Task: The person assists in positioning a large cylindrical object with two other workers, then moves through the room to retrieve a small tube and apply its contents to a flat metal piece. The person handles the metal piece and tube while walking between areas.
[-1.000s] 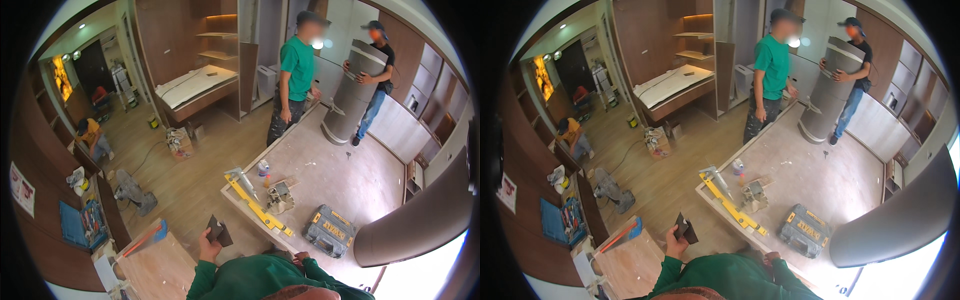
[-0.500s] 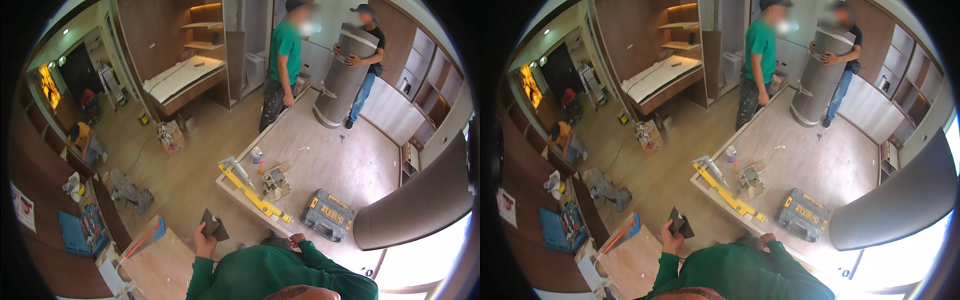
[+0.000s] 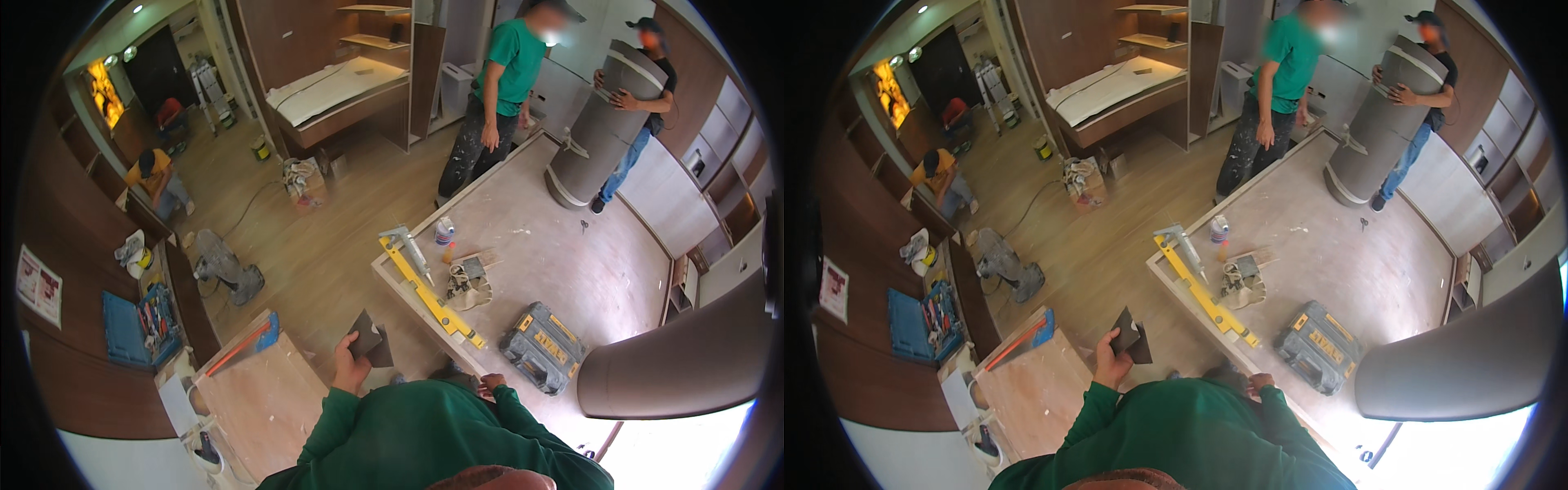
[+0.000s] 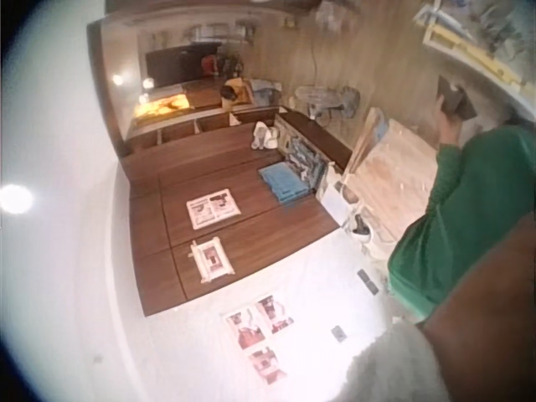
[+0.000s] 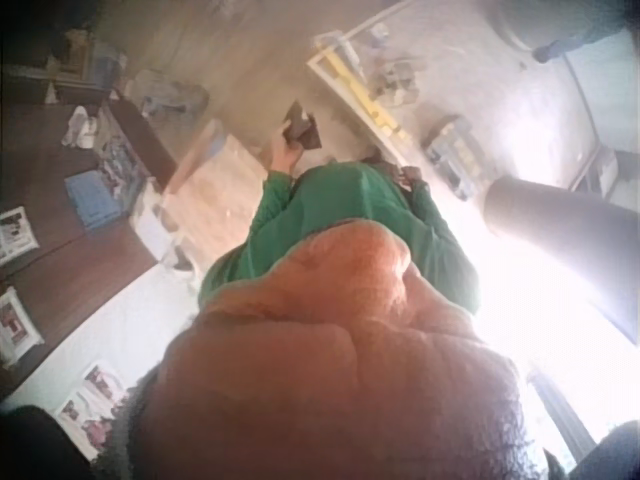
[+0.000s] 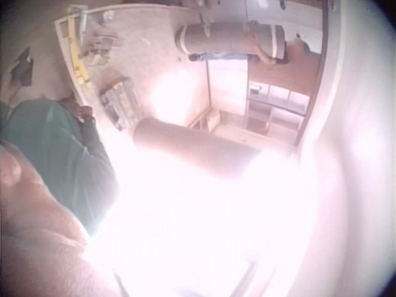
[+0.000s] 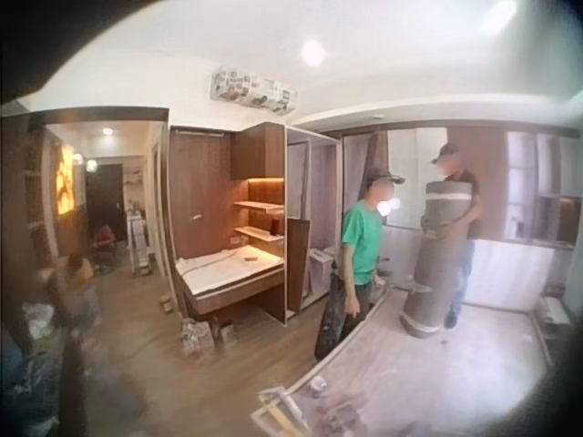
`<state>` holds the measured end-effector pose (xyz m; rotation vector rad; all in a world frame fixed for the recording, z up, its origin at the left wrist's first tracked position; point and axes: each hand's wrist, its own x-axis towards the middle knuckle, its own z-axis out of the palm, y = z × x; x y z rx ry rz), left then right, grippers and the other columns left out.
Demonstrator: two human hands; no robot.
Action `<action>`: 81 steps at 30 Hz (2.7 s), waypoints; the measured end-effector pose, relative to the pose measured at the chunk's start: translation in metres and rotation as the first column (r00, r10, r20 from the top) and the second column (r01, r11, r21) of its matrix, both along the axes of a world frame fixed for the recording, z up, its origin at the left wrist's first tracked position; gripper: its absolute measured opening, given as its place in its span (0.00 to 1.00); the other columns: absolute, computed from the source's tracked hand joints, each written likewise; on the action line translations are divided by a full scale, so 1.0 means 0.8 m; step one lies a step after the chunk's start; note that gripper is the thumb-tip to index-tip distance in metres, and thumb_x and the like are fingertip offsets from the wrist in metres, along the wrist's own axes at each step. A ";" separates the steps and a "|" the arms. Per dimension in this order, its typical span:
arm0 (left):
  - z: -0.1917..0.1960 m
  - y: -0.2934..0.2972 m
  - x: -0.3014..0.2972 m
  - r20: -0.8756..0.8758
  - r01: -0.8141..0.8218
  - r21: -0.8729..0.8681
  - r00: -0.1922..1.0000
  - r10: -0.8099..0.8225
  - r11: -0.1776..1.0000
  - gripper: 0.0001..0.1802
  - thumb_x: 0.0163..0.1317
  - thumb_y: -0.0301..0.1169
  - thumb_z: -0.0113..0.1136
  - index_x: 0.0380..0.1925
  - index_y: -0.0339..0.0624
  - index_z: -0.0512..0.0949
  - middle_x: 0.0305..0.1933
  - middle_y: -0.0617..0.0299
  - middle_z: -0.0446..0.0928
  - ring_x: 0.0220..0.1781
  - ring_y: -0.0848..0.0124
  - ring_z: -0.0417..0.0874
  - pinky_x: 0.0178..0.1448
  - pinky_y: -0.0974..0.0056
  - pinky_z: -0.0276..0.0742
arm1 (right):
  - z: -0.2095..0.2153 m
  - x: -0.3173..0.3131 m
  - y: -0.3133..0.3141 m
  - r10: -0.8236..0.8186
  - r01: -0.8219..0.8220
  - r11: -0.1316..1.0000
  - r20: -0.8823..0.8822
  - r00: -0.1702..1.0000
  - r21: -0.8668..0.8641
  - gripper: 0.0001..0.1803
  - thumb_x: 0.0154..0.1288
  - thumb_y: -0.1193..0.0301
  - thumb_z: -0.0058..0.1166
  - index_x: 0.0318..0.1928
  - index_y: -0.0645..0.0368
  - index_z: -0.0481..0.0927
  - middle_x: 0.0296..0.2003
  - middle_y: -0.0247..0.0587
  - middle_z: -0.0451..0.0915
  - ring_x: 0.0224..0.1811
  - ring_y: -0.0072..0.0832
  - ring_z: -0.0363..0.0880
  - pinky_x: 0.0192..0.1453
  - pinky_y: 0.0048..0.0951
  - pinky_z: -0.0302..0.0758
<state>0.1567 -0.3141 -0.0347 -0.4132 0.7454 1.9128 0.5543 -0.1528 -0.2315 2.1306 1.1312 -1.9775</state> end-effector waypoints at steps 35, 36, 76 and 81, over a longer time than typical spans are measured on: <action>0.004 -0.066 0.055 0.084 -0.574 -0.125 0.806 0.585 0.809 0.15 0.54 0.31 0.60 0.43 0.40 0.75 0.43 0.57 0.79 0.46 0.62 0.79 0.57 0.56 0.72 | -0.002 -0.153 0.193 0.586 -0.583 0.809 0.031 0.809 -0.076 0.18 0.64 0.65 0.47 0.52 0.58 0.73 0.40 0.47 0.82 0.32 0.39 0.84 0.33 0.38 0.79; 0.007 -0.060 0.056 0.084 -0.578 -0.124 0.804 0.589 0.807 0.15 0.54 0.31 0.60 0.43 0.39 0.75 0.44 0.57 0.79 0.46 0.61 0.79 0.57 0.56 0.72 | -0.004 -0.159 0.202 0.584 -0.580 0.810 0.025 0.812 -0.089 0.18 0.64 0.65 0.47 0.52 0.57 0.73 0.40 0.47 0.82 0.33 0.39 0.84 0.33 0.38 0.79; 0.016 0.090 0.072 -0.018 -0.337 -0.041 0.942 0.336 0.941 0.18 0.54 0.32 0.59 0.46 0.39 0.75 0.48 0.57 0.77 0.52 0.59 0.77 0.63 0.53 0.69 | -0.117 -0.084 0.253 0.856 -0.887 0.449 0.234 0.461 0.105 0.14 0.68 0.67 0.47 0.48 0.60 0.80 0.40 0.42 0.85 0.32 0.30 0.86 0.31 0.38 0.83; 0.022 0.085 0.055 -0.003 -0.273 -0.070 0.962 0.273 0.959 0.18 0.53 0.31 0.60 0.45 0.40 0.75 0.47 0.59 0.78 0.52 0.62 0.78 0.63 0.57 0.70 | -0.110 -0.071 0.229 0.885 -0.929 0.347 0.282 0.371 0.132 0.17 0.65 0.60 0.48 0.48 0.54 0.82 0.43 0.42 0.84 0.41 0.34 0.84 0.45 0.34 0.80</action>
